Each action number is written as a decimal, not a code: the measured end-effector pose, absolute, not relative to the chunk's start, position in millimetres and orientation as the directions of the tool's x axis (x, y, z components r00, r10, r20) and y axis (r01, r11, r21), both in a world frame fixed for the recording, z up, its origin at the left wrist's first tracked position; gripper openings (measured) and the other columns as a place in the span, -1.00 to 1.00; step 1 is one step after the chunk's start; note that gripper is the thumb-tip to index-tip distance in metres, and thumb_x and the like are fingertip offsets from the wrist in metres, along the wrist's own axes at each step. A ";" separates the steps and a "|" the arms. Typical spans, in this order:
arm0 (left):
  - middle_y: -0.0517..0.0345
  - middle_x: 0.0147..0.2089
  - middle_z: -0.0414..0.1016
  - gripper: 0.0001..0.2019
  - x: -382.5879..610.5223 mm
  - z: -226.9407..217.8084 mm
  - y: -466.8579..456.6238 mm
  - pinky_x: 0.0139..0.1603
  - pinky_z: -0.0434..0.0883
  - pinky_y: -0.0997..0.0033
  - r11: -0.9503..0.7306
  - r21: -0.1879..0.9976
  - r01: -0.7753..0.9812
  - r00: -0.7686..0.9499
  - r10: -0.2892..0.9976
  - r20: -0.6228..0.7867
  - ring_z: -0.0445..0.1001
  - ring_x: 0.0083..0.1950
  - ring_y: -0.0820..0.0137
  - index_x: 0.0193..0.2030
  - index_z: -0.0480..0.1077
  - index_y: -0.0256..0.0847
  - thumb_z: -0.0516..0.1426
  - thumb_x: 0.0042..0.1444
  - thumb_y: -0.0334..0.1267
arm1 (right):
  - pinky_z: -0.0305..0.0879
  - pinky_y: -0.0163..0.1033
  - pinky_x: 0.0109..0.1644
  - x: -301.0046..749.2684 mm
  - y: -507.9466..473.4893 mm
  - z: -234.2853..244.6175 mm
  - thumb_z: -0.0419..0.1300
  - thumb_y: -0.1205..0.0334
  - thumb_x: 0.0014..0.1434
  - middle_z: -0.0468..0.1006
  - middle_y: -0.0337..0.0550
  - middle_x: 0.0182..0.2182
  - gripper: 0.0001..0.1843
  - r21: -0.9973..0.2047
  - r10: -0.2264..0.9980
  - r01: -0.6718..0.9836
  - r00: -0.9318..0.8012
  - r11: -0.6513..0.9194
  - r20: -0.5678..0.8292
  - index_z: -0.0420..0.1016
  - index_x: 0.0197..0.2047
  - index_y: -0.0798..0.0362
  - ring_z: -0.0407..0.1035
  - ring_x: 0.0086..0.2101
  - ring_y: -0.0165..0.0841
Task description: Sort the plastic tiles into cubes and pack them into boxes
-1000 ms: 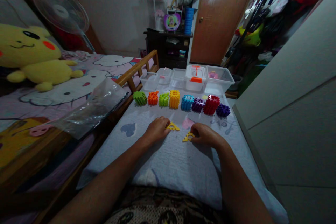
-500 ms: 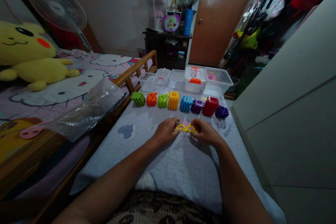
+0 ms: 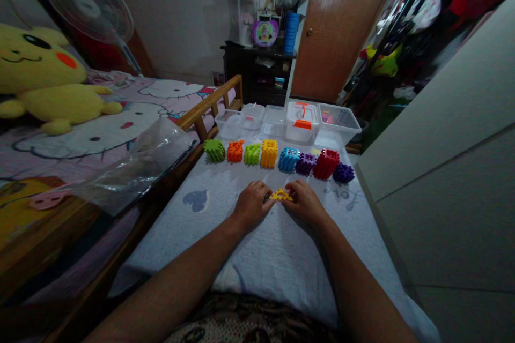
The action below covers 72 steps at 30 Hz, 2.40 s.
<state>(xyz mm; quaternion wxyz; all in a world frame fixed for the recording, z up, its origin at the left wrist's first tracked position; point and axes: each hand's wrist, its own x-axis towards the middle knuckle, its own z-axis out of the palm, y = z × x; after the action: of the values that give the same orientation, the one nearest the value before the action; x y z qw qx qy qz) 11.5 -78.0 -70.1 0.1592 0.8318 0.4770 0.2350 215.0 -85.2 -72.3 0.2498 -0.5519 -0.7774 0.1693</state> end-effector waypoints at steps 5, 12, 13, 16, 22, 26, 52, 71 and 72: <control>0.06 -0.21 0.50 -0.92 8.5 -69.6 -77.4 -0.05 0.37 0.30 -0.519 0.468 0.716 0.470 0.853 0.228 0.44 -0.12 0.28 -0.25 0.52 -0.23 0.24 0.19 -0.27 | 0.12 -0.27 -0.25 223.4 -89.1 -72.3 0.28 0.33 0.09 0.35 -0.22 -0.41 -0.89 -0.503 0.953 0.810 -0.248 0.303 0.174 0.41 -0.42 0.08 0.24 -0.35 -0.36; 0.07 -0.20 0.50 -0.91 1.7 -70.5 -72.6 -0.07 0.38 0.34 -0.610 0.414 0.675 0.573 0.788 0.227 0.45 -0.13 0.31 -0.23 0.52 -0.22 0.20 0.24 -0.26 | 0.11 -0.28 -0.28 221.9 -89.8 -71.8 0.23 0.39 0.07 0.34 -0.22 -0.43 -0.91 -0.540 0.950 0.782 -0.258 0.312 0.175 0.40 -0.43 0.08 0.23 -0.38 -0.38; 0.07 -0.20 0.50 -0.90 1.2 -71.0 -71.9 -0.07 0.38 0.34 -0.616 0.409 0.673 0.576 0.784 0.234 0.45 -0.14 0.31 -0.23 0.51 -0.22 0.20 0.24 -0.26 | 0.11 -0.28 -0.29 221.4 -89.7 -71.9 0.23 0.38 0.06 0.34 -0.23 -0.43 -0.90 -0.544 0.950 0.778 -0.252 0.313 0.187 0.39 -0.44 0.07 0.23 -0.38 -0.38; 0.07 -0.21 0.51 -0.89 0.4 -71.5 -70.7 -0.08 0.38 0.34 -0.624 0.405 0.669 0.565 0.780 0.269 0.45 -0.14 0.31 -0.23 0.51 -0.23 0.19 0.25 -0.24 | 0.13 -0.28 -0.29 219.8 -89.2 -73.2 0.23 0.37 0.05 0.34 -0.23 -0.44 -0.89 -0.565 0.948 0.762 -0.225 0.315 0.225 0.37 -0.46 0.06 0.24 -0.38 -0.37; 0.06 -0.20 0.52 -0.89 -3.7 -59.6 -65.7 -0.08 0.39 0.32 -0.648 0.346 0.678 0.557 0.761 0.333 0.45 -0.14 0.29 -0.22 0.51 -0.22 0.17 0.26 -0.25 | 0.26 -0.24 -0.22 218.7 -87.7 -74.6 0.22 0.29 0.10 0.42 -0.13 -0.30 -0.83 -0.659 0.934 0.675 -0.141 0.333 0.328 0.46 -0.19 0.09 0.32 -0.32 -0.33; 0.05 -0.18 0.53 -0.90 -9.0 -37.0 -47.1 -0.05 0.39 0.30 -0.623 0.334 0.707 0.478 0.770 0.423 0.46 -0.11 0.28 -0.19 0.50 -0.22 0.16 0.26 -0.28 | 0.30 -0.20 -0.17 222.8 -86.6 -74.2 0.18 0.28 0.13 0.44 -0.08 -0.23 -0.74 -0.677 0.923 0.650 -0.100 0.344 0.372 0.44 -0.08 0.11 0.34 -0.29 -0.31; -0.04 -0.17 0.57 -0.81 16.6 3.5 25.3 -0.07 0.42 0.26 -0.300 0.212 0.930 0.214 0.912 0.350 0.51 -0.10 0.19 -0.20 0.57 -0.23 0.14 0.23 -0.24 | 0.22 -0.26 -0.21 227.5 -84.7 -83.4 0.11 0.45 0.10 0.39 -0.18 -0.36 -0.83 -0.624 0.934 0.708 -0.154 0.332 0.322 0.48 -0.26 0.07 0.31 -0.33 -0.34; -0.02 -0.11 0.52 -0.82 -10.9 0.6 9.3 0.09 0.37 0.23 -0.428 0.214 0.878 0.293 0.834 0.467 0.46 -0.03 0.19 -0.12 0.53 -0.23 0.12 0.23 -0.28 | 0.23 -0.25 -0.20 228.8 -85.5 -85.5 0.10 0.42 0.13 0.40 -0.18 -0.35 -0.85 -0.604 0.934 0.722 -0.179 0.338 0.308 0.47 -0.26 0.06 0.32 -0.32 -0.33; -0.02 -0.11 0.52 -0.82 -14.1 0.9 11.5 0.09 0.37 0.23 -0.429 0.221 0.876 0.290 0.835 0.468 0.46 -0.03 0.20 -0.12 0.53 -0.24 0.12 0.22 -0.30 | 0.23 -0.24 -0.20 228.8 -85.5 -85.0 0.10 0.42 0.13 0.40 -0.17 -0.35 -0.85 -0.604 0.935 0.722 -0.182 0.338 0.306 0.47 -0.26 0.06 0.32 -0.32 -0.32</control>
<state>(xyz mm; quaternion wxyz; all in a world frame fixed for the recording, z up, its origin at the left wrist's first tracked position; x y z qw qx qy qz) -14.1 11.5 0.9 -0.0391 0.8023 0.5330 0.2658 228.8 -85.5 -85.0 0.3243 -0.5514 -0.7509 0.1641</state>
